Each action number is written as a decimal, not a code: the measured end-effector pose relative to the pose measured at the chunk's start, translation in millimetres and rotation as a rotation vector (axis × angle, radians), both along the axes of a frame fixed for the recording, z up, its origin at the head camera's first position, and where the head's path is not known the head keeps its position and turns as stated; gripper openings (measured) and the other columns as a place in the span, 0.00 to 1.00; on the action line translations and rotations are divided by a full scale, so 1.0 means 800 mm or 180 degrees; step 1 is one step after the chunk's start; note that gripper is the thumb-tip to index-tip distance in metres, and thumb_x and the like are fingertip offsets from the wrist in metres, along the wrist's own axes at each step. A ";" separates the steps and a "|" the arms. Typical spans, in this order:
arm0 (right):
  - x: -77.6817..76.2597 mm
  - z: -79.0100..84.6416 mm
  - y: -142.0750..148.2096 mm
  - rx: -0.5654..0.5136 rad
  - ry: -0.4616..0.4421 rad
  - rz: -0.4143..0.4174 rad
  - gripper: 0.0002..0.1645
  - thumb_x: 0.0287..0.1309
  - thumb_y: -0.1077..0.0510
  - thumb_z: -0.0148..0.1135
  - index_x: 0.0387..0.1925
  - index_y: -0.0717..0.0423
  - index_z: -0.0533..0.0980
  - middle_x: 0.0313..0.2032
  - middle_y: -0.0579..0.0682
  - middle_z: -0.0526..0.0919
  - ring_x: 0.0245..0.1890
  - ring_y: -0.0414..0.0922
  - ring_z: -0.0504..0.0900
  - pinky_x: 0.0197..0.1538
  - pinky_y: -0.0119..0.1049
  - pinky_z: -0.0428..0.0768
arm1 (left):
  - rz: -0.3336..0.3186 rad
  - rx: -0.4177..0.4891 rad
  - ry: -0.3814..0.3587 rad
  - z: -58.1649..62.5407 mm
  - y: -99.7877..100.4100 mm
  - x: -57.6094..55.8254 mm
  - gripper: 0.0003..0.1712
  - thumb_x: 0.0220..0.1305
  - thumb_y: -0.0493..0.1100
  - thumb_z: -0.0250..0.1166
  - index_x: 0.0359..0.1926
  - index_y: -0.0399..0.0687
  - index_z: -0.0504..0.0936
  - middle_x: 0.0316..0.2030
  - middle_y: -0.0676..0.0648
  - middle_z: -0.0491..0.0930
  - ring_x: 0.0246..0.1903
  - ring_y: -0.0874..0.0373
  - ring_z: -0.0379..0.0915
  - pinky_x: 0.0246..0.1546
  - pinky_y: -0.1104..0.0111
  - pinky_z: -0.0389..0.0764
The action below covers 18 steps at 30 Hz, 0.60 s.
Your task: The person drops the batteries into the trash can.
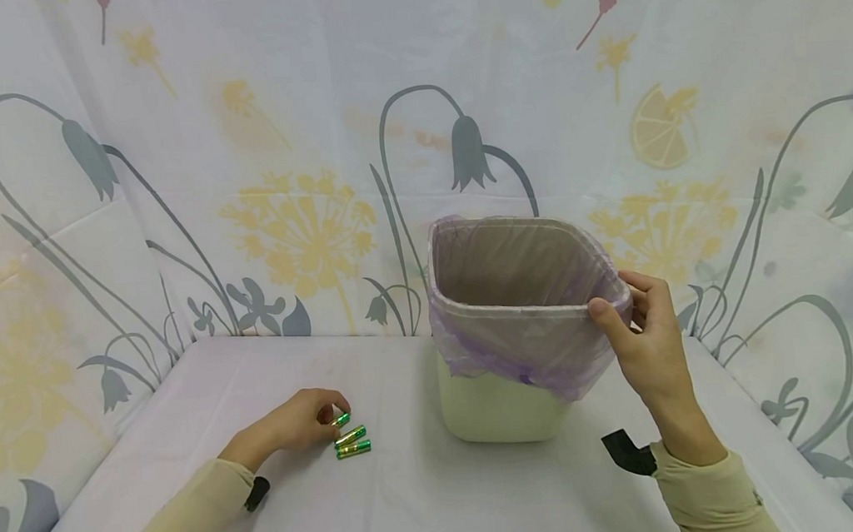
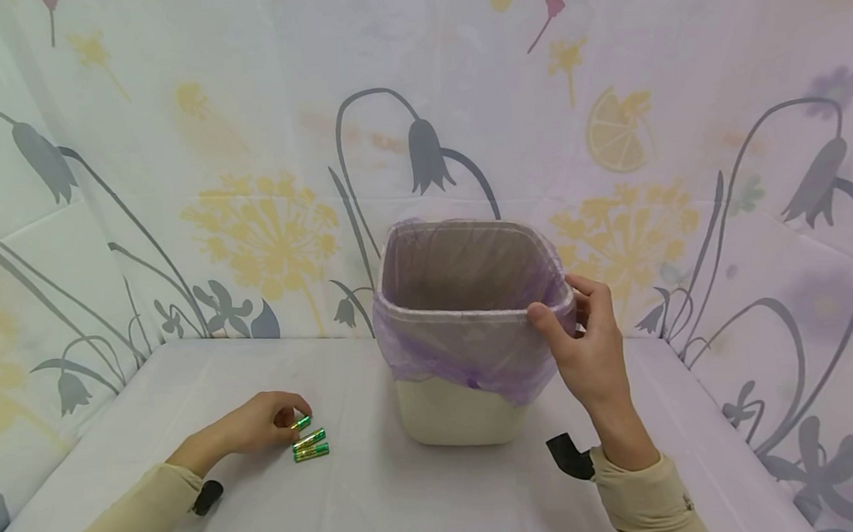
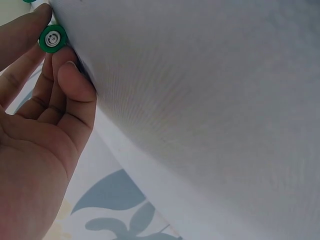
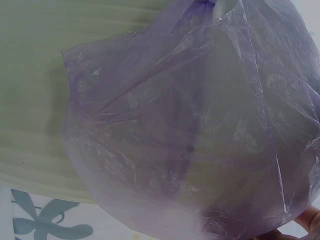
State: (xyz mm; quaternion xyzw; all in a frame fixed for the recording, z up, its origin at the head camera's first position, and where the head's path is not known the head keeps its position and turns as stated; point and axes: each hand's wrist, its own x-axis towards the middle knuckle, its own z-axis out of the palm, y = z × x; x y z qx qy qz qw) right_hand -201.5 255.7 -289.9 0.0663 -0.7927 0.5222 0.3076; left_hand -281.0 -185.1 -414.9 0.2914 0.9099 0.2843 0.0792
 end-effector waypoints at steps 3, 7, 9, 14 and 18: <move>0.000 0.000 0.000 -0.0006 0.0017 0.0002 0.32 0.63 0.55 0.61 0.65 0.52 0.60 0.52 0.54 0.74 0.46 0.40 0.75 0.47 0.24 0.70 | 0.0020 -0.0025 -0.0017 0.002 -0.001 -0.002 0.15 0.55 0.34 0.69 0.44 0.45 0.80 0.26 0.52 0.71 0.28 0.60 0.66 0.29 0.69 0.69; 0.000 0.001 -0.001 0.0006 0.0026 0.0003 0.33 0.63 0.55 0.61 0.65 0.53 0.60 0.52 0.55 0.74 0.46 0.39 0.75 0.47 0.24 0.70 | 0.0035 0.0002 -0.0023 0.008 -0.002 -0.011 0.15 0.57 0.35 0.68 0.46 0.44 0.80 0.26 0.51 0.71 0.27 0.60 0.66 0.27 0.69 0.69; 0.000 0.001 -0.001 0.0021 0.0016 0.0004 0.33 0.63 0.55 0.61 0.66 0.53 0.60 0.52 0.55 0.74 0.46 0.39 0.75 0.46 0.24 0.70 | 0.0018 0.0060 -0.0015 0.016 -0.001 -0.016 0.15 0.58 0.35 0.68 0.47 0.43 0.80 0.26 0.51 0.71 0.27 0.59 0.66 0.27 0.69 0.69; 0.001 0.001 -0.002 0.0016 0.0005 0.0004 0.32 0.63 0.55 0.60 0.66 0.53 0.60 0.52 0.55 0.74 0.46 0.40 0.74 0.46 0.24 0.70 | -0.0111 0.0227 0.0027 0.056 0.010 -0.027 0.17 0.60 0.37 0.67 0.50 0.41 0.79 0.27 0.50 0.73 0.27 0.58 0.67 0.29 0.67 0.70; 0.001 0.001 -0.002 -0.0003 0.0013 0.0000 0.32 0.63 0.55 0.60 0.65 0.53 0.60 0.52 0.54 0.74 0.46 0.40 0.74 0.47 0.24 0.70 | -0.0236 0.0320 0.0041 0.104 0.031 -0.033 0.18 0.61 0.38 0.66 0.53 0.44 0.78 0.28 0.49 0.75 0.27 0.57 0.69 0.31 0.65 0.73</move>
